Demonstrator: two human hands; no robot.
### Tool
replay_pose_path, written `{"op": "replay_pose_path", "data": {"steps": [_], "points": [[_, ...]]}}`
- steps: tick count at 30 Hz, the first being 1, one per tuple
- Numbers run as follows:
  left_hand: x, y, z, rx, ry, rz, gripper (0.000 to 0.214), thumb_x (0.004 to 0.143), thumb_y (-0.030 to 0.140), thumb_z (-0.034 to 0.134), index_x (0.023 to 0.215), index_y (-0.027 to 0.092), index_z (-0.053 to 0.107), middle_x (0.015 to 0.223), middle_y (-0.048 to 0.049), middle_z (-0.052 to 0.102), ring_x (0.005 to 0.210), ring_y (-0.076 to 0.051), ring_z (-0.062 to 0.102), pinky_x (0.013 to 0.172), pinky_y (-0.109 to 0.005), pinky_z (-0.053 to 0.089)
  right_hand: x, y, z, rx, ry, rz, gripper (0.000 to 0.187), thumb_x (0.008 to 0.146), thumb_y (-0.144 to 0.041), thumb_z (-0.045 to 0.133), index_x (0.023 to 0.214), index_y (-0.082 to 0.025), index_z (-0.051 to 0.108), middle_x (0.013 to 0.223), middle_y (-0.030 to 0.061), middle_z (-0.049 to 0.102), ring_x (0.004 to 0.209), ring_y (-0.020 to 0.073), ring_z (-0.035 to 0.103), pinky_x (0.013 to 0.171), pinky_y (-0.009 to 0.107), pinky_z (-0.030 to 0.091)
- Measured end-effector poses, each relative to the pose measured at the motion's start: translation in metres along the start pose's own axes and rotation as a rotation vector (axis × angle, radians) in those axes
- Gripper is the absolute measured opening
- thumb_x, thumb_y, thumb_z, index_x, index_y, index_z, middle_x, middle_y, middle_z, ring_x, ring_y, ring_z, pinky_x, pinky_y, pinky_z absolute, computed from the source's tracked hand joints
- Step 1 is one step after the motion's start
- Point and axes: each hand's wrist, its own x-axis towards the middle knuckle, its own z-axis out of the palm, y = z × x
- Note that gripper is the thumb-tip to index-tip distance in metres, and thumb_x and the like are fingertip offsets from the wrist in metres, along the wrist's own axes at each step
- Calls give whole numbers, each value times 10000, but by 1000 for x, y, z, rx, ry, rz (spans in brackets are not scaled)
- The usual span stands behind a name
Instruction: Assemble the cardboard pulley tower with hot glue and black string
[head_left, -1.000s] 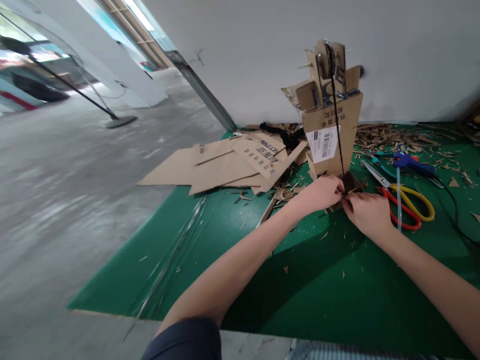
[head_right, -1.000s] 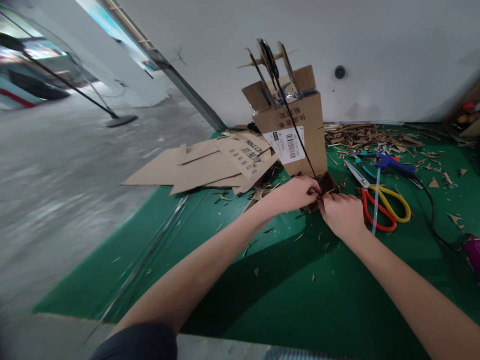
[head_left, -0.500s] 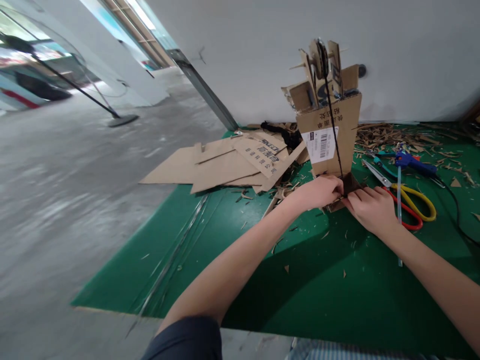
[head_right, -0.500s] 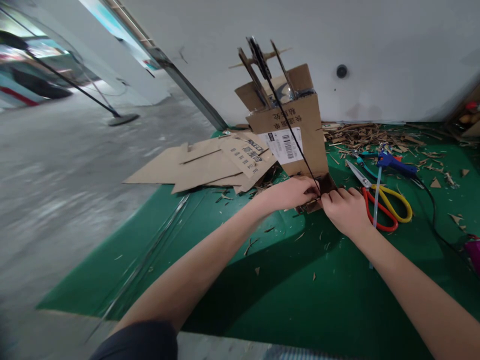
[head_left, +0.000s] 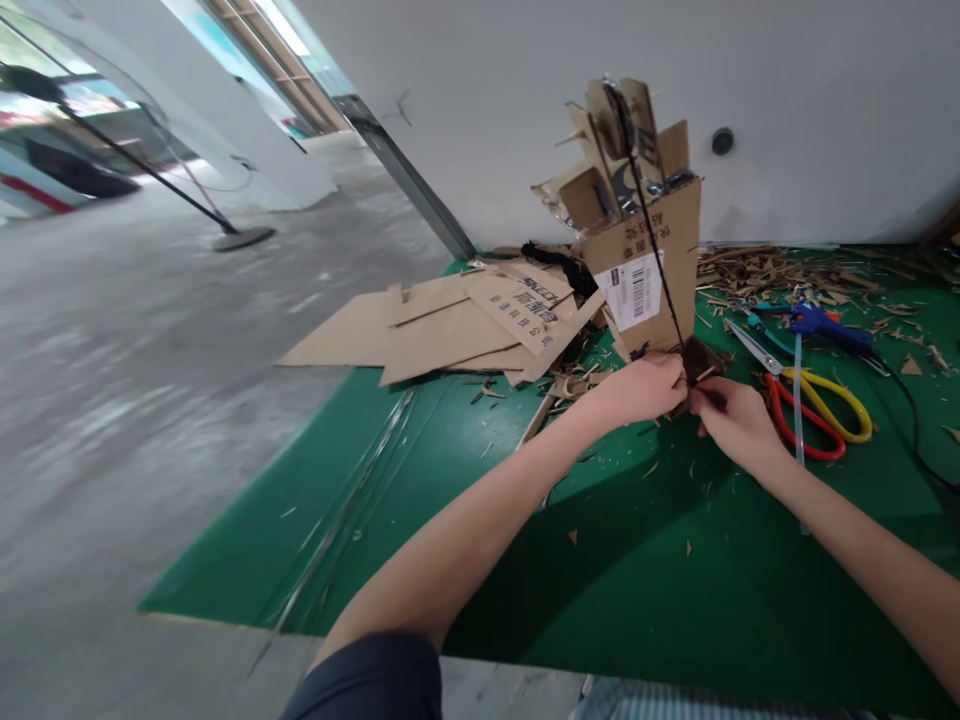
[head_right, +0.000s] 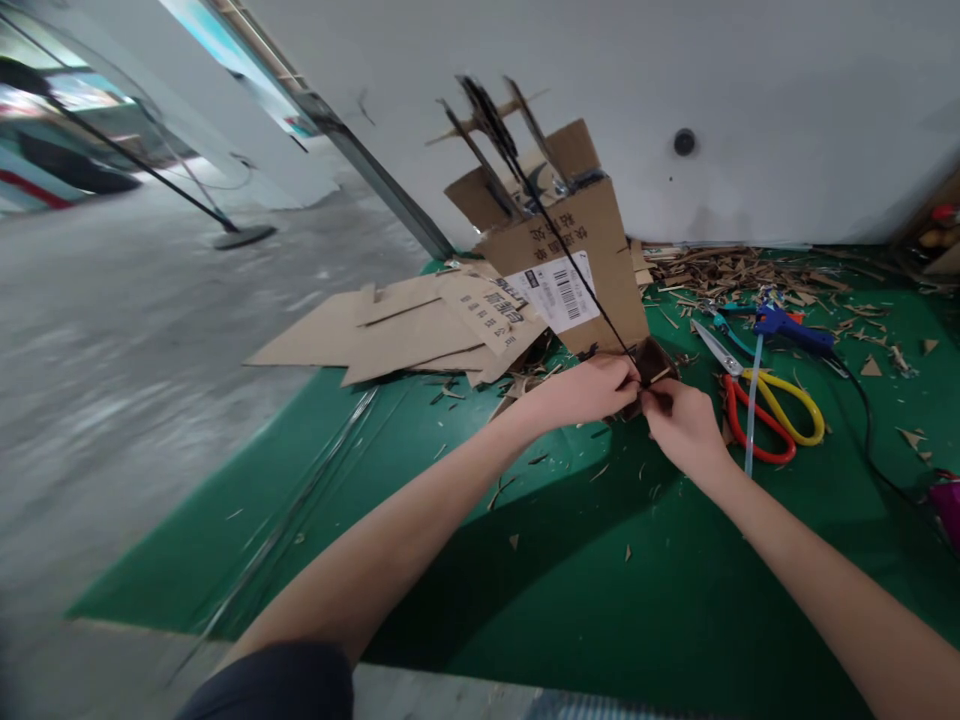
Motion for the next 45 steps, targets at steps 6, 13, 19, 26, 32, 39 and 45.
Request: {"op": "replay_pose_path", "data": {"steps": [6,13,19,26,32,39,45], "points": [[2,-4,12,29,81,58,220,966,192,399,999,87,590,935,-119,672,897,-203,644,803,-309,483,6,-9,4,883,-122,477,146,696,-233,721,706,-151,601,642,9,559,500,67,486,336,164,150],[3,-8,14,-112,115,56,175,938,178,427,947,124,593,937,-94,677,880,-193,641,789,-305,486,10,-2,8,1034,-148,507,146,655,-138,718,696,-152,578,624,-13,525,514,54,464,334,135,158],[4,-9,11,-213,160,70,133,882,125,471,947,156,583,898,-52,672,838,-176,630,767,-296,486,10,1,7,1046,-162,494,161,631,-137,713,705,-157,571,666,-14,525,548,58,472,350,140,162],[5,-10,9,-152,117,97,177,908,138,463,931,149,639,908,-67,694,876,-192,647,809,-309,486,10,2,8,1071,-200,475,174,623,-149,727,723,-155,585,682,-21,514,580,60,475,388,145,240],[4,-11,6,-131,85,100,200,902,130,457,951,147,650,924,-74,704,883,-192,656,802,-304,488,10,3,8,1078,-219,448,206,630,-168,763,722,-156,579,679,-17,520,593,68,486,427,160,317],[0,-8,6,-35,72,136,171,928,190,430,905,147,593,843,-83,681,754,-198,660,628,-282,461,7,0,11,1050,-170,444,196,608,-191,747,704,-155,579,643,-19,534,577,72,502,469,179,384],[-3,-1,5,103,27,128,234,971,227,358,1001,108,557,846,-132,685,747,-251,690,639,-334,486,6,6,0,156,-147,105,59,799,-229,557,777,-191,595,685,27,607,570,142,564,507,265,417]]}}
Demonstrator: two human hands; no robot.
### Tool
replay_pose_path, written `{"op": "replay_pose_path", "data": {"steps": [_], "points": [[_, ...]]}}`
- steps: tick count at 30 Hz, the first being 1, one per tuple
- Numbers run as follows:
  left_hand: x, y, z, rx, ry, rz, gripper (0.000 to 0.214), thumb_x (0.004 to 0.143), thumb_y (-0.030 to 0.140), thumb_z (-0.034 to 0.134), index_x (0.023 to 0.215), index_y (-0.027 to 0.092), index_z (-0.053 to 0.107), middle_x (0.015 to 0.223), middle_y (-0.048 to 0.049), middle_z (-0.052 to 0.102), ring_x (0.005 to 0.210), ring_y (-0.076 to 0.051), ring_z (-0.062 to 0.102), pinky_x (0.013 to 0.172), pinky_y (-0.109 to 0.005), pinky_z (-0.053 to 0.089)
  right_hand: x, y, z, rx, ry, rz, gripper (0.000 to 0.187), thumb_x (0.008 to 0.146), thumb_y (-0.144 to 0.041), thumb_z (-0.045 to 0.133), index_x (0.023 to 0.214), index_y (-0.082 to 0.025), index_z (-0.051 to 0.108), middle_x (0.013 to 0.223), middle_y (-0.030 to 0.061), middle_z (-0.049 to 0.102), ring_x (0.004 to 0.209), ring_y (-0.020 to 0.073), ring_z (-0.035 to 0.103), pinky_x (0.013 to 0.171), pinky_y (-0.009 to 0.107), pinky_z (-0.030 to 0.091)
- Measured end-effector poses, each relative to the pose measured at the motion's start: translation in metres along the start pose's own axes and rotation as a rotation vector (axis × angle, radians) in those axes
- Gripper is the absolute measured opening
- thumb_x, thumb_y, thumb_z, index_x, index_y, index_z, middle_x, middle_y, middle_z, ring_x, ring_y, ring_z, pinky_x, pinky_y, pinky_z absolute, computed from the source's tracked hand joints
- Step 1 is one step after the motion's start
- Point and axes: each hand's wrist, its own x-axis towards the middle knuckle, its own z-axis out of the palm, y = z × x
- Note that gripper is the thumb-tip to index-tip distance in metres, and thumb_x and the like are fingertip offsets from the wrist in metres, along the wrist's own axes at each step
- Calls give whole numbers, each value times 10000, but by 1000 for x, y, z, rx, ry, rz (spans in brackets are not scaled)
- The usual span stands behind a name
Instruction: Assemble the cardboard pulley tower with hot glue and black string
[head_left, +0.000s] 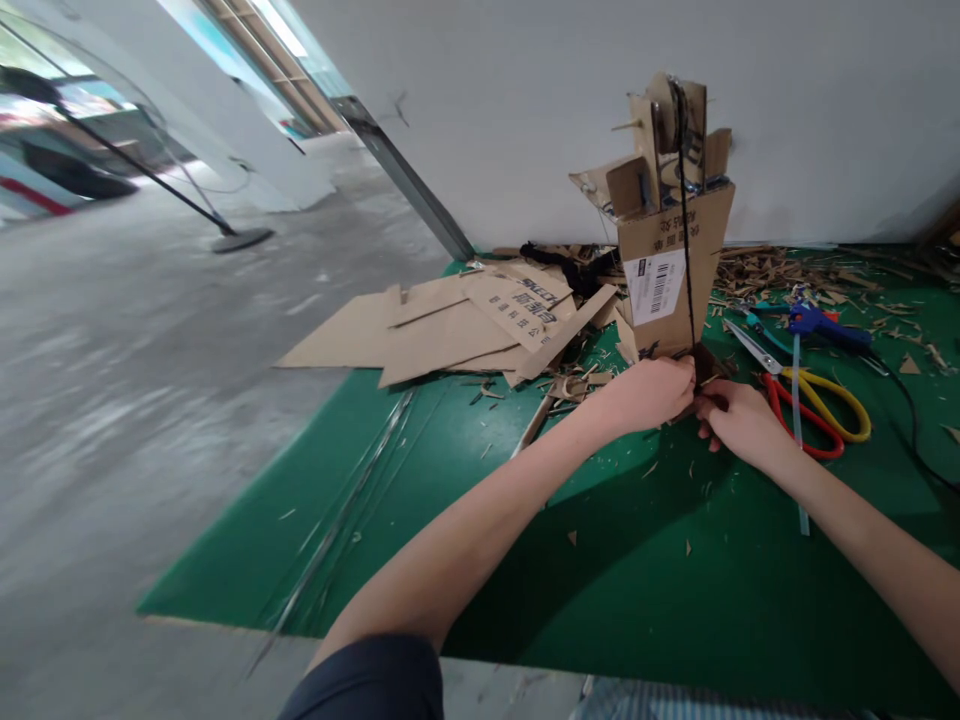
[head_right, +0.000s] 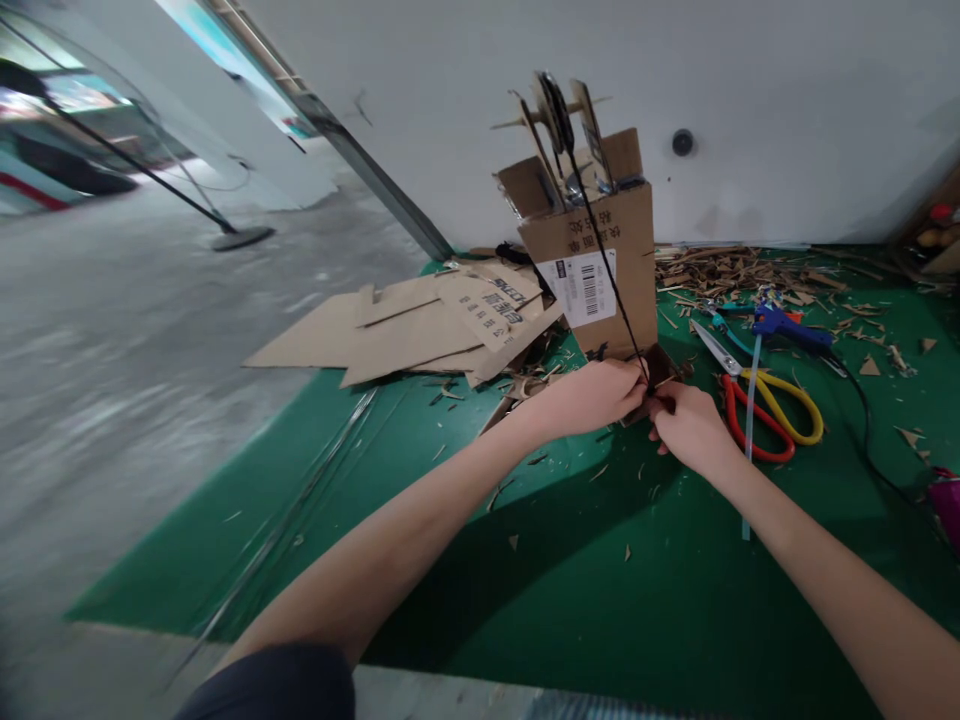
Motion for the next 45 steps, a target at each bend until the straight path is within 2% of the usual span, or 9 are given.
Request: {"op": "replay_pose_path", "data": {"steps": [3,5,7,14,18,25,32,38,45], "points": [[1,-1,2,13,4,10,239,962,207,346,1032,93,543,852,-134,686,720,-248,685,610,-337,474,-1,4,-6,-453,144,-347,80,823,-218,528,820,-201,607,771,48,650,702,180,606,639,298,444],[2,-2,4,35,14,16,227,950,185,348,1021,91,541,874,-138,684,719,-243,679,594,-333,458,-2,6,-6,-548,186,-461,77,832,-229,524,825,-202,595,818,55,656,760,196,619,688,308,450],[2,-4,5,32,21,21,207,942,178,358,1000,102,541,889,-132,682,725,-234,673,589,-325,445,-2,8,-5,-558,219,-495,67,829,-241,538,839,-201,591,825,56,652,765,201,622,694,309,456],[3,-2,-2,-108,-7,-9,205,958,239,352,910,154,532,852,-90,674,716,-196,636,596,-304,417,5,17,-5,-478,258,-501,130,856,-229,535,921,-183,638,928,93,704,816,221,659,749,338,492],[3,-5,1,-172,-7,-4,211,954,254,353,899,165,536,831,-73,670,705,-181,616,593,-295,406,6,15,-7,-416,265,-499,133,836,-208,567,919,-185,668,905,78,735,814,213,683,768,334,508],[4,-13,4,-433,-5,-9,223,910,228,407,1002,180,603,885,-39,702,746,-142,654,612,-244,464,6,15,-3,-441,354,-555,111,830,-221,561,858,-194,664,819,63,734,752,213,686,700,317,504],[5,-7,1,-453,13,-51,212,856,172,466,992,157,627,940,-48,717,776,-138,675,663,-234,516,3,17,0,-597,417,-533,128,855,-244,524,784,-195,619,727,65,703,679,217,665,609,296,437],[3,-6,4,-457,-10,-72,224,839,128,432,986,162,597,873,-39,702,673,-123,658,575,-222,501,1,12,3,-657,387,-474,149,861,-258,483,811,-192,607,777,76,697,725,217,652,604,291,403],[1,-1,7,-318,52,-53,157,836,144,455,978,170,516,960,-71,669,847,-173,646,725,-284,508,-2,4,1,-788,336,-440,122,849,-240,461,835,-195,574,833,63,667,720,201,615,542,286,309]]}}
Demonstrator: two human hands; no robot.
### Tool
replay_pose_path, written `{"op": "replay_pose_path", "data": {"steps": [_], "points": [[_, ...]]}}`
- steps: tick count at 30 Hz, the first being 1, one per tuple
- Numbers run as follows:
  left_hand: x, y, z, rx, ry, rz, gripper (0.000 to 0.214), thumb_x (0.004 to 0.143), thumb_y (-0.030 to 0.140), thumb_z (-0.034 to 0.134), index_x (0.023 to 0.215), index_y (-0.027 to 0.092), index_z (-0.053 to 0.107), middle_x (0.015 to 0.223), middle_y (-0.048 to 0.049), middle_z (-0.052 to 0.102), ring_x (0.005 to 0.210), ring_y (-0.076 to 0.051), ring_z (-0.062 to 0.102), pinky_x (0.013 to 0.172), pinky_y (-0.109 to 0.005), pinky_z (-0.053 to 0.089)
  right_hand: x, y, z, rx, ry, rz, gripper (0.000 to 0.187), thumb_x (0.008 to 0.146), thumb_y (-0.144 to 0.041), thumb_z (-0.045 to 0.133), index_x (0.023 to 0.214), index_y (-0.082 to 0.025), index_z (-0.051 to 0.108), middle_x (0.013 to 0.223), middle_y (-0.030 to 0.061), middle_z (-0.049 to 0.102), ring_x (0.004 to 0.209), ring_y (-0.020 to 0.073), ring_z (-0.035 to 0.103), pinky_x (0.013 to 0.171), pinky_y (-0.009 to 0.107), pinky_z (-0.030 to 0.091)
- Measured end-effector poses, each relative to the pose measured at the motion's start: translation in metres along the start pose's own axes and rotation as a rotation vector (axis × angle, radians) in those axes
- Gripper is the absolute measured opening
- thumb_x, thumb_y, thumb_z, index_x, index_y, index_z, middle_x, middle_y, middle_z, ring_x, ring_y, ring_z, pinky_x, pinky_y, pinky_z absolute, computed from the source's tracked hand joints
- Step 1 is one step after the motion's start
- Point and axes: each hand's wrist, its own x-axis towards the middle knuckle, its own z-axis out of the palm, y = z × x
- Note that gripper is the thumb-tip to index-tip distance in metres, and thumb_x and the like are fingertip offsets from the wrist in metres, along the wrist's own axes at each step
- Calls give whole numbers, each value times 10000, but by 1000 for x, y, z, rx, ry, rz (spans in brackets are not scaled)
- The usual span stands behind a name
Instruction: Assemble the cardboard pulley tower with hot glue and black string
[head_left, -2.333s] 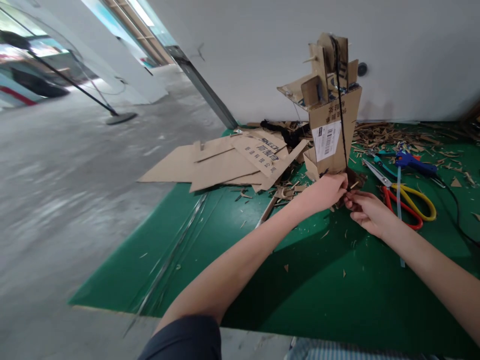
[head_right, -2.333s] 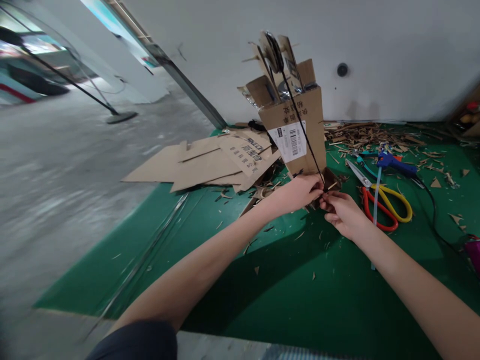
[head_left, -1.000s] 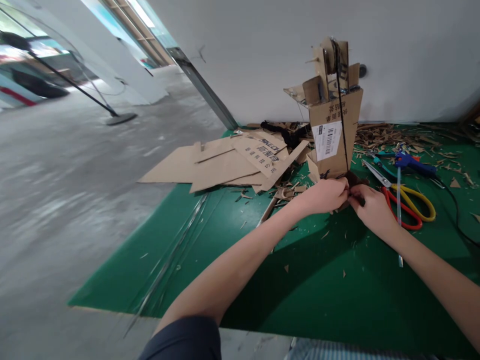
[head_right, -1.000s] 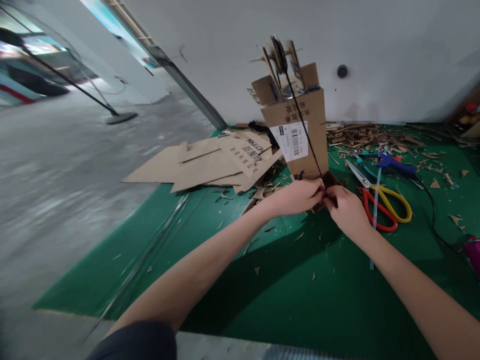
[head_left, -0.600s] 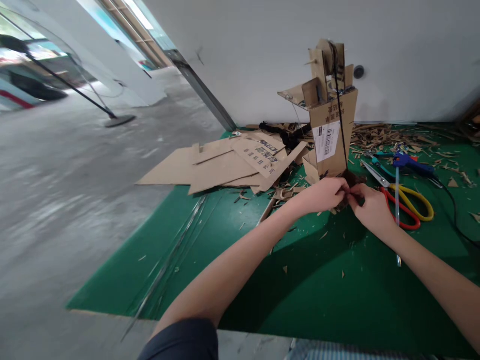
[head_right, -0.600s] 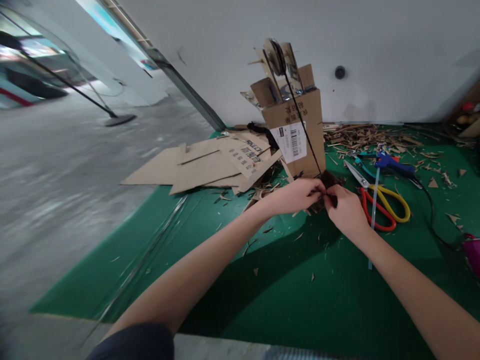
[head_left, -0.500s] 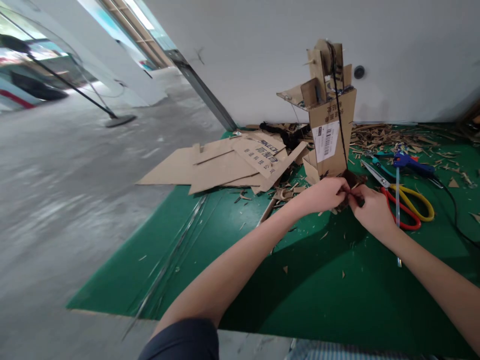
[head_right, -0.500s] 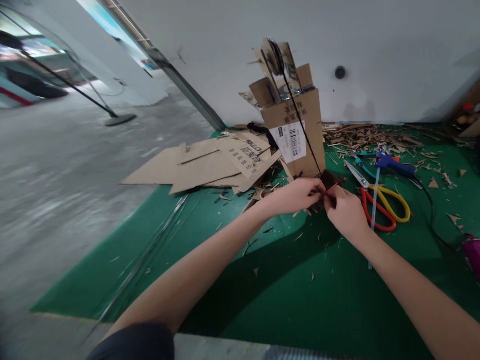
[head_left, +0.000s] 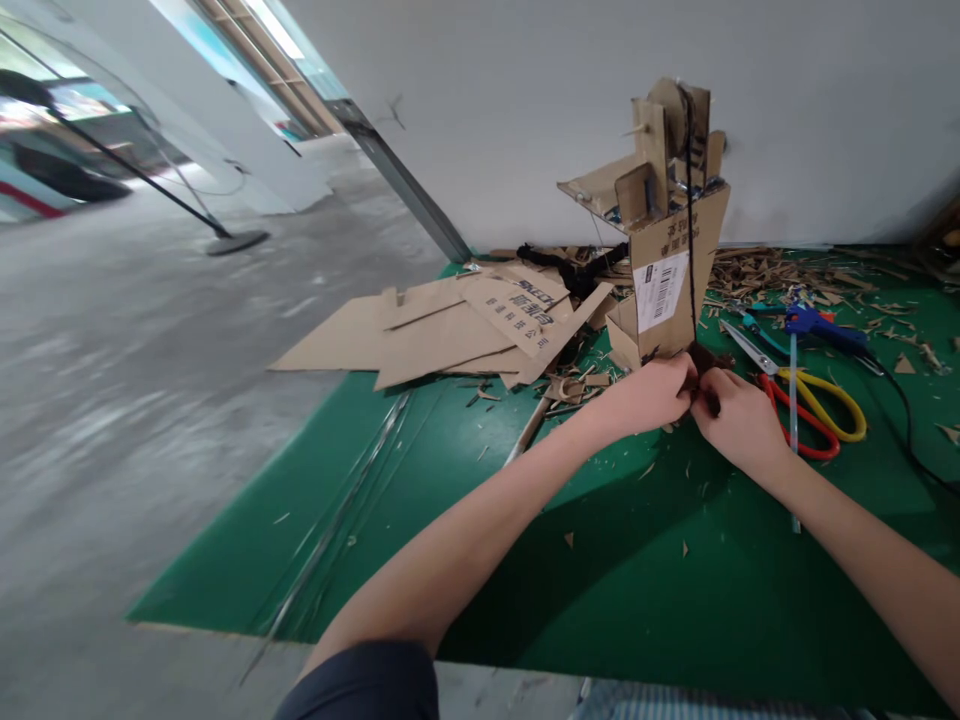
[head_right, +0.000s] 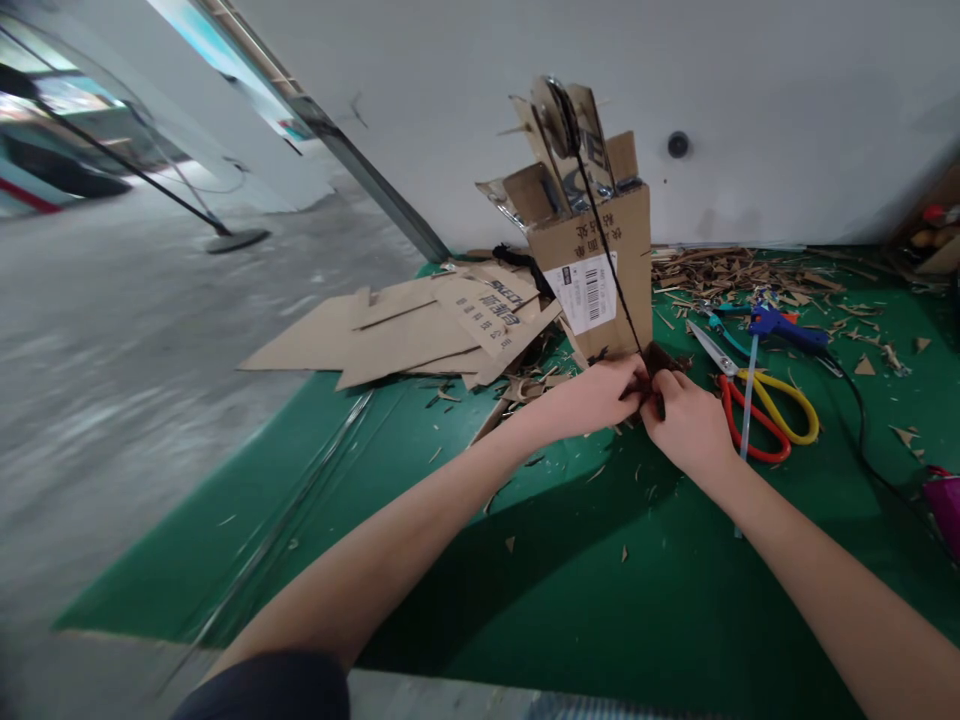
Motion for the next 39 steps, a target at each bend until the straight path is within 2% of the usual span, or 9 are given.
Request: {"op": "replay_pose_path", "data": {"steps": [7,11,18,28,32,39], "points": [[-2,8,2,24,29,-67,97,840,190,459,908,188,529,892,-73,653,773,-197,628,650,-304,466,0,-1,-5,-62,-44,32,125,859,-234,450,856,-200,570,857,57,669,723,196,605,522,292,249],[-3,12,-2,11,5,-98,110,856,220,447,871,196,553,874,-67,662,736,-191,623,591,-286,437,0,0,-3,-56,-38,40,117,858,-230,456,854,-202,570,868,59,673,720,193,602,532,292,255],[-2,15,-4,55,-11,-115,139,848,236,456,816,188,583,883,-77,675,755,-203,629,614,-297,456,-1,0,-2,-54,-35,77,142,892,-245,445,882,-190,576,892,69,683,741,208,621,551,300,300],[-4,15,-5,97,-15,-127,164,833,237,473,845,188,628,896,-87,698,832,-231,664,682,-321,515,-2,6,-7,-36,-50,-98,230,928,-219,422,1002,-168,634,983,80,694,823,195,654,610,287,397],[-3,16,-6,89,-21,-140,157,829,246,488,828,183,632,887,-90,705,815,-235,669,653,-317,513,-4,5,-10,-128,-53,-126,252,949,-225,403,986,-177,648,959,79,692,787,183,645,576,287,360],[-3,12,-2,144,-13,-89,162,855,253,463,874,187,610,909,-95,697,835,-243,668,660,-324,503,-4,-2,-7,-194,-57,-30,195,956,-233,427,957,-170,612,928,78,686,818,192,642,554,291,301]]}}
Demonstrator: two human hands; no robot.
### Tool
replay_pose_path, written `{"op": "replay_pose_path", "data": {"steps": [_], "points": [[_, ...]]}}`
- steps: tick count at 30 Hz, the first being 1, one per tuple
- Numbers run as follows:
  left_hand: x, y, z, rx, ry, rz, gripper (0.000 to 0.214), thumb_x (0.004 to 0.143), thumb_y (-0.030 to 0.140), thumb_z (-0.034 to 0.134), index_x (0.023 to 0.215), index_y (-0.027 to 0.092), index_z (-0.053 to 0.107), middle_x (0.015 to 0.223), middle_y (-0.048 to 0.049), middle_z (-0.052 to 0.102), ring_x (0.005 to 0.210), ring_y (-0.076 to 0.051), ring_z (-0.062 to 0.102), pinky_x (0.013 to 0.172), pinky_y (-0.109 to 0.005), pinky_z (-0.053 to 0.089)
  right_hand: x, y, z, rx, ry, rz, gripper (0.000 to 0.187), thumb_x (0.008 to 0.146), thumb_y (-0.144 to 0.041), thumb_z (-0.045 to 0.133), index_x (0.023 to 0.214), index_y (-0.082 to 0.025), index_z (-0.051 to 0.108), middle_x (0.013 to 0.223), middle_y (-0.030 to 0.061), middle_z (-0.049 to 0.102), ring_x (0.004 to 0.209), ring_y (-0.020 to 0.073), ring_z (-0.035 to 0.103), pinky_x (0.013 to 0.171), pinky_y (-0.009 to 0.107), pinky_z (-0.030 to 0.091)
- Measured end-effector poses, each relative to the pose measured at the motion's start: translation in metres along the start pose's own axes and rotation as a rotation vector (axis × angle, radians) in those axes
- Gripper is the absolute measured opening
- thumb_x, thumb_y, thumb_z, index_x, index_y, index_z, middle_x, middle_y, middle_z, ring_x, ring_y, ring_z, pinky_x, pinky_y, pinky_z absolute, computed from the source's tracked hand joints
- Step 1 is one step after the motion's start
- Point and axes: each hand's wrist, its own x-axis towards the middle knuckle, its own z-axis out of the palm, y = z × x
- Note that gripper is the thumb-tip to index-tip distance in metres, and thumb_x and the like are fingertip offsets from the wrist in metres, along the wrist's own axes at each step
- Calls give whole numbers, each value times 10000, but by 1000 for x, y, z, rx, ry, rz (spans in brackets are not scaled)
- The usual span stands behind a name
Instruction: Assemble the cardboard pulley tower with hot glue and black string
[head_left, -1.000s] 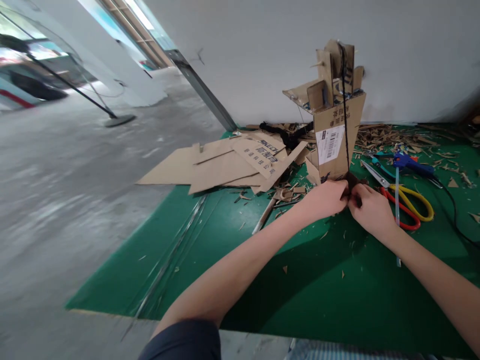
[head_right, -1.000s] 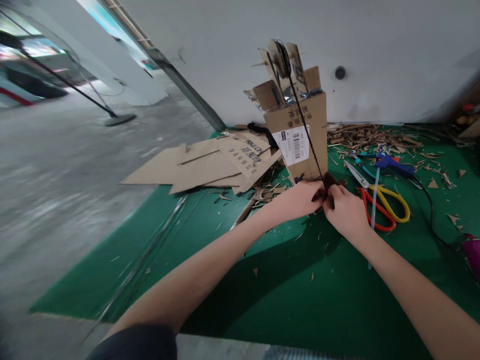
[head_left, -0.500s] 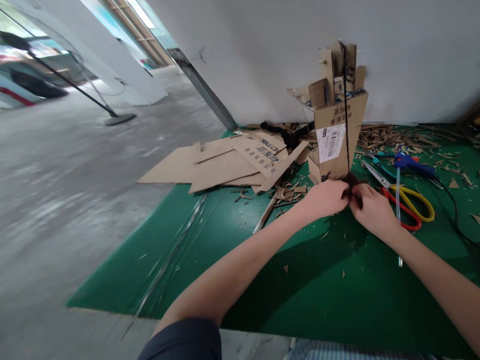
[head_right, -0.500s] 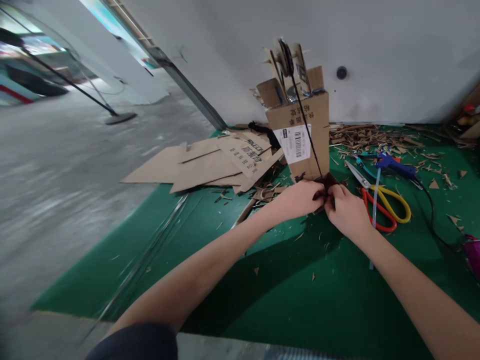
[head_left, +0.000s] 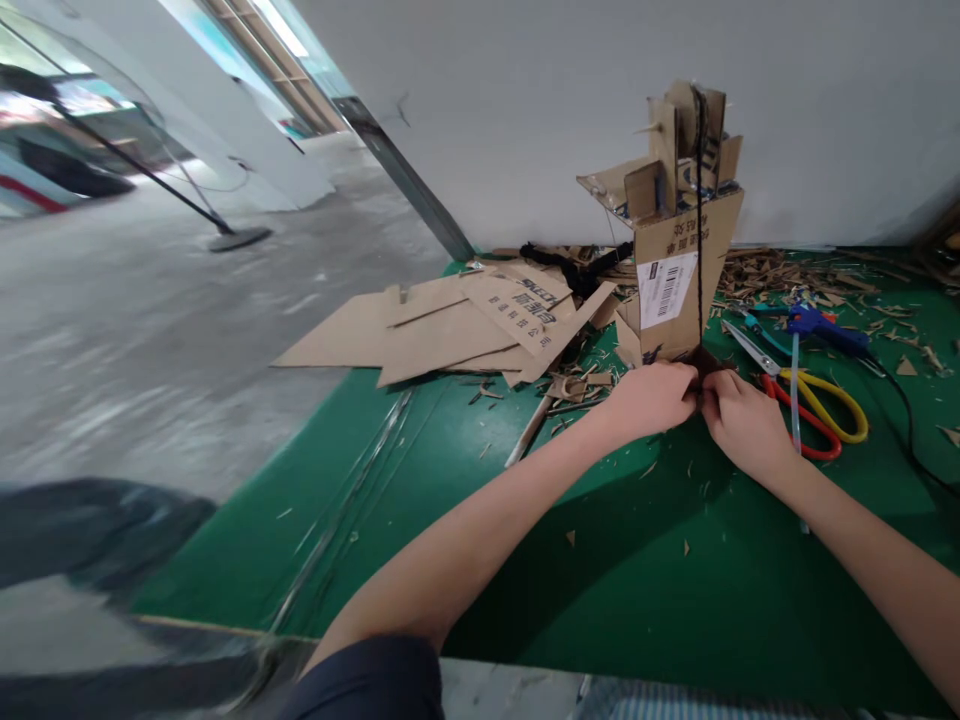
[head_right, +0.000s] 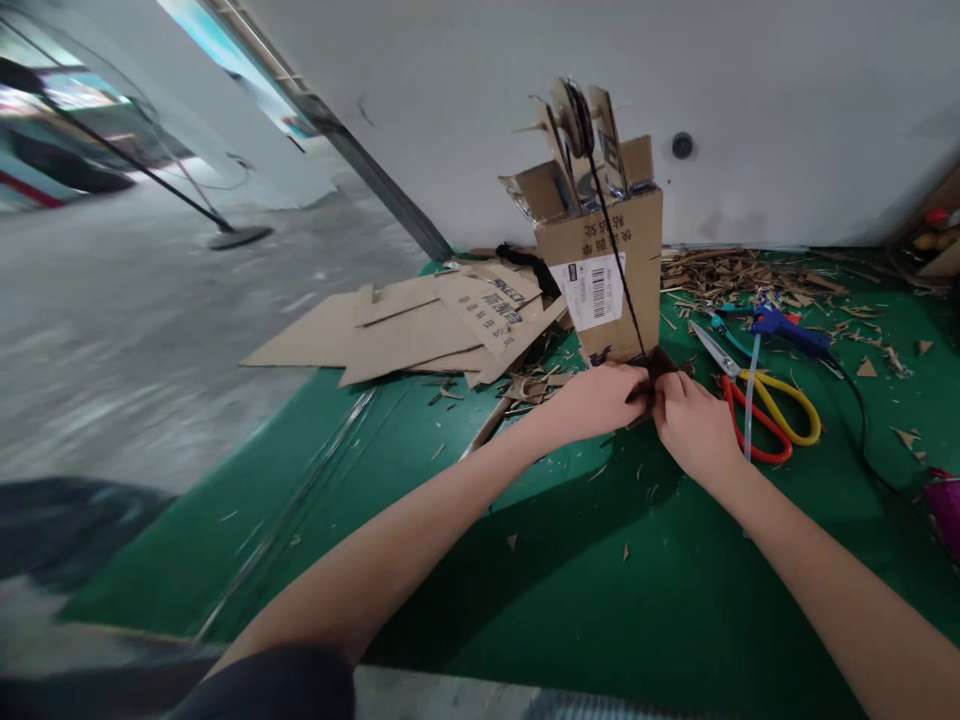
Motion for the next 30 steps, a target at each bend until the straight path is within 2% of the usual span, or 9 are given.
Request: {"op": "replay_pose_path", "data": {"steps": [7,16,21,30], "points": [[-1,1,-3,40,-37,8,152,866,236,450,916,190,585,948,-90,699,842,-236,666,651,-311,487,0,-1,5,14,-7,43,171,948,-225,437,960,-166,596,925,84,694,862,207,658,559,294,312],[-1,-3,-1,-40,-4,66,222,906,272,435,1086,201,544,935,-74,701,772,-220,663,646,-322,491,-1,11,4,275,32,23,175,925,-207,438,958,-197,610,980,69,715,862,206,665,617,276,410],[2,-2,3,-35,53,77,228,956,274,380,1046,194,573,974,-80,700,836,-209,669,722,-322,513,-3,13,4,266,33,8,180,917,-218,440,943,-195,617,967,77,711,838,206,664,626,283,426],[5,4,10,72,94,-51,276,974,249,339,1079,165,580,989,-137,705,885,-259,695,741,-353,532,-6,9,4,144,0,20,166,902,-236,453,946,-191,607,952,57,720,807,203,675,565,293,364]]}}
